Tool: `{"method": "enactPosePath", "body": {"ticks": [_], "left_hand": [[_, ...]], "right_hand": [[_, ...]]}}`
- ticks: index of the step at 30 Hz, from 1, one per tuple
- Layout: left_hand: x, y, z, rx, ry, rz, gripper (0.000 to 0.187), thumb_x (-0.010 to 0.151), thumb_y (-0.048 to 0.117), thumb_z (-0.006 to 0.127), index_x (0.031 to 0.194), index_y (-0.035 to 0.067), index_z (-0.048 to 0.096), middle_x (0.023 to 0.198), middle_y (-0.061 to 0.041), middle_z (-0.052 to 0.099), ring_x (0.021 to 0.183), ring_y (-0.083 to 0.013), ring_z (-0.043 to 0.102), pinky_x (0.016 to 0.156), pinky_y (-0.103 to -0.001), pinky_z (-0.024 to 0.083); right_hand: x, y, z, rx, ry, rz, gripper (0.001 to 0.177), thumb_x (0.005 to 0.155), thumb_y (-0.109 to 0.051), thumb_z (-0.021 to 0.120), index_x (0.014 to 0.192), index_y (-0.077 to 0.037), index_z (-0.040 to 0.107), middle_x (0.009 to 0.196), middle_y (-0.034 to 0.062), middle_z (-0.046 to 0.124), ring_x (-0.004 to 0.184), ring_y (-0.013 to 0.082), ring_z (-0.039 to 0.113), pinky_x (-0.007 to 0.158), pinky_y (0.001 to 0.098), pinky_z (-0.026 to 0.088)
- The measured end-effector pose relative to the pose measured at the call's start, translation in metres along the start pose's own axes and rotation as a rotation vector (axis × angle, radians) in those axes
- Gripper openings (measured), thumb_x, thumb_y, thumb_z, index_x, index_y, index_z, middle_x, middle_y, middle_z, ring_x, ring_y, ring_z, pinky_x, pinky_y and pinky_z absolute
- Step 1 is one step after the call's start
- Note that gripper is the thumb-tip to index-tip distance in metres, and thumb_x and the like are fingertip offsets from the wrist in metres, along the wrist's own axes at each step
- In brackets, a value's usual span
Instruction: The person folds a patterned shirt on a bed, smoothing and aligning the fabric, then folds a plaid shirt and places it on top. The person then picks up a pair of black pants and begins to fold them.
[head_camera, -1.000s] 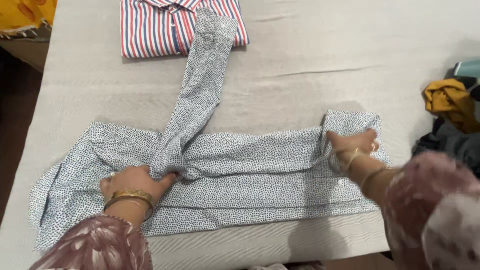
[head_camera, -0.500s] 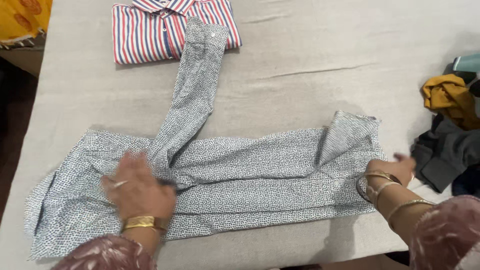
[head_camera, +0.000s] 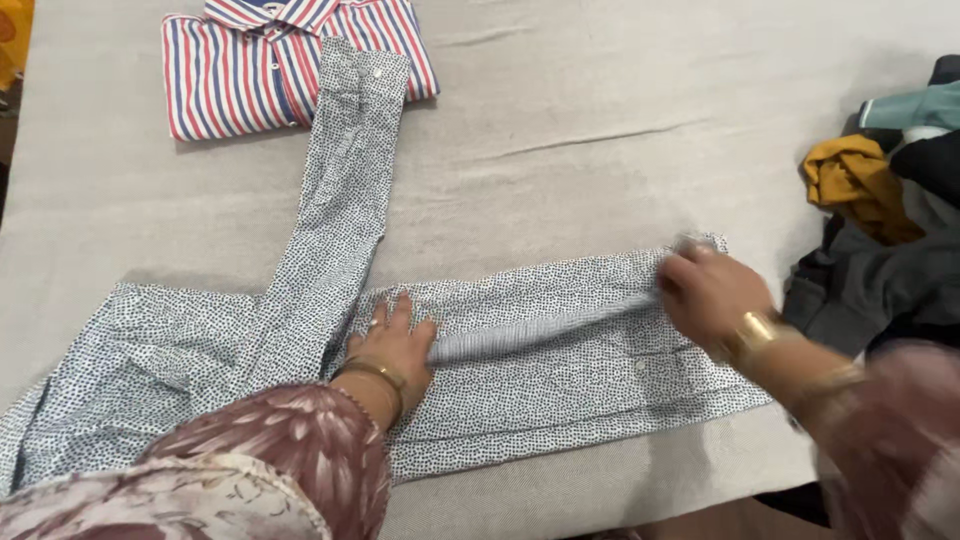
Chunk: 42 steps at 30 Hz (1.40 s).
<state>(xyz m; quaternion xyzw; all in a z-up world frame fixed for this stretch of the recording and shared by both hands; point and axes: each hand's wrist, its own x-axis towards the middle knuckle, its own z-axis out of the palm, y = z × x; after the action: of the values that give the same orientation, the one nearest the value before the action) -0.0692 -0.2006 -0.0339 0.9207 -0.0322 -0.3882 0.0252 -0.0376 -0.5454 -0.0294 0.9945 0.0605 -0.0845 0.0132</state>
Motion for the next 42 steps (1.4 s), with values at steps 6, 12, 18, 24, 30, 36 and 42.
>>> {"method": "enactPosePath", "body": {"ticks": [6, 12, 18, 24, 30, 36, 42], "left_hand": [[0.006, -0.015, 0.021, 0.017, 0.033, -0.033, 0.036, 0.099, 0.020, 0.058, 0.135, 0.019, 0.054, 0.172, -0.014, 0.002, 0.158, -0.0362, 0.005, 0.122, -0.058, 0.025], [0.024, -0.029, 0.045, 0.022, 0.304, 0.099, 0.032, 0.094, 0.026, 0.060, 0.123, 0.014, 0.058, 0.167, -0.010, 0.018, 0.155, -0.0324, 0.015, 0.122, -0.054, 0.026], [0.028, -0.028, 0.040, -0.085, 0.196, 0.027, 0.036, 0.101, 0.035, 0.051, 0.129, 0.013, 0.056, 0.169, -0.005, 0.010, 0.156, -0.0340, 0.007, 0.121, -0.059, 0.023], [0.031, -0.009, 0.032, -0.098, 0.128, -0.147, 0.049, 0.099, 0.040, 0.056, 0.142, 0.018, 0.049, 0.174, -0.003, 0.000, 0.160, -0.0340, 0.000, 0.120, -0.063, 0.024], [0.027, 0.008, 0.030, 0.035, 0.035, -0.071, 0.091, 0.093, 0.057, 0.059, 0.163, 0.038, 0.004, 0.172, -0.002, -0.014, 0.157, -0.0311, -0.012, 0.120, -0.069, 0.011], [0.021, 0.016, 0.016, 0.035, -0.063, -0.119, 0.086, 0.097, 0.060, 0.054, 0.163, 0.042, 0.002, 0.172, -0.005, -0.021, 0.158, -0.0337, -0.018, 0.122, -0.069, 0.007], [0.016, -0.013, 0.029, -0.067, -0.036, -0.174, 0.081, 0.099, 0.056, 0.052, 0.164, 0.038, 0.008, 0.171, -0.011, -0.020, 0.157, -0.0396, -0.006, 0.126, -0.054, 0.017]], "right_hand": [[-0.083, 0.056, 0.066, 0.044, -0.140, 0.486, 0.027, 0.086, -0.034, 0.066, 0.110, -0.025, 0.074, 0.126, 0.0081, 0.064, 0.108, 0.0298, 0.070, 0.093, 0.0433, 0.057], [-0.007, 0.084, 0.098, 0.488, 0.155, 0.725, 0.058, 0.091, -0.049, 0.071, 0.128, -0.004, 0.064, 0.126, 0.0244, 0.066, 0.114, 0.0403, 0.063, 0.099, 0.0461, 0.050], [0.062, 0.073, 0.064, 0.610, 0.099, 0.757, 0.061, 0.091, -0.038, 0.077, 0.136, 0.001, 0.063, 0.128, 0.0247, 0.067, 0.115, 0.0375, 0.067, 0.100, 0.0463, 0.051], [0.061, 0.042, 0.045, 0.486, 0.222, 0.770, 0.049, 0.096, -0.033, 0.070, 0.138, -0.007, 0.065, 0.133, 0.0215, 0.067, 0.122, 0.0376, 0.062, 0.107, 0.0486, 0.047], [0.037, -0.044, 0.049, 0.101, 0.408, 0.102, 0.077, 0.095, -0.024, 0.060, 0.160, 0.004, 0.028, 0.167, 0.0248, 0.019, 0.154, 0.0401, 0.022, 0.121, 0.0548, 0.023], [0.008, -0.042, 0.090, 0.062, -0.234, -0.030, 0.074, 0.100, -0.052, 0.040, 0.159, -0.016, 0.015, 0.170, 0.0101, 0.000, 0.157, 0.0277, -0.001, 0.121, 0.0577, 0.004], [0.018, 0.083, 0.100, 0.158, -0.295, 0.521, 0.091, 0.087, -0.070, 0.049, 0.162, -0.026, 0.019, 0.173, 0.0040, 0.007, 0.158, 0.0273, 0.006, 0.119, 0.0677, 0.018]]}}
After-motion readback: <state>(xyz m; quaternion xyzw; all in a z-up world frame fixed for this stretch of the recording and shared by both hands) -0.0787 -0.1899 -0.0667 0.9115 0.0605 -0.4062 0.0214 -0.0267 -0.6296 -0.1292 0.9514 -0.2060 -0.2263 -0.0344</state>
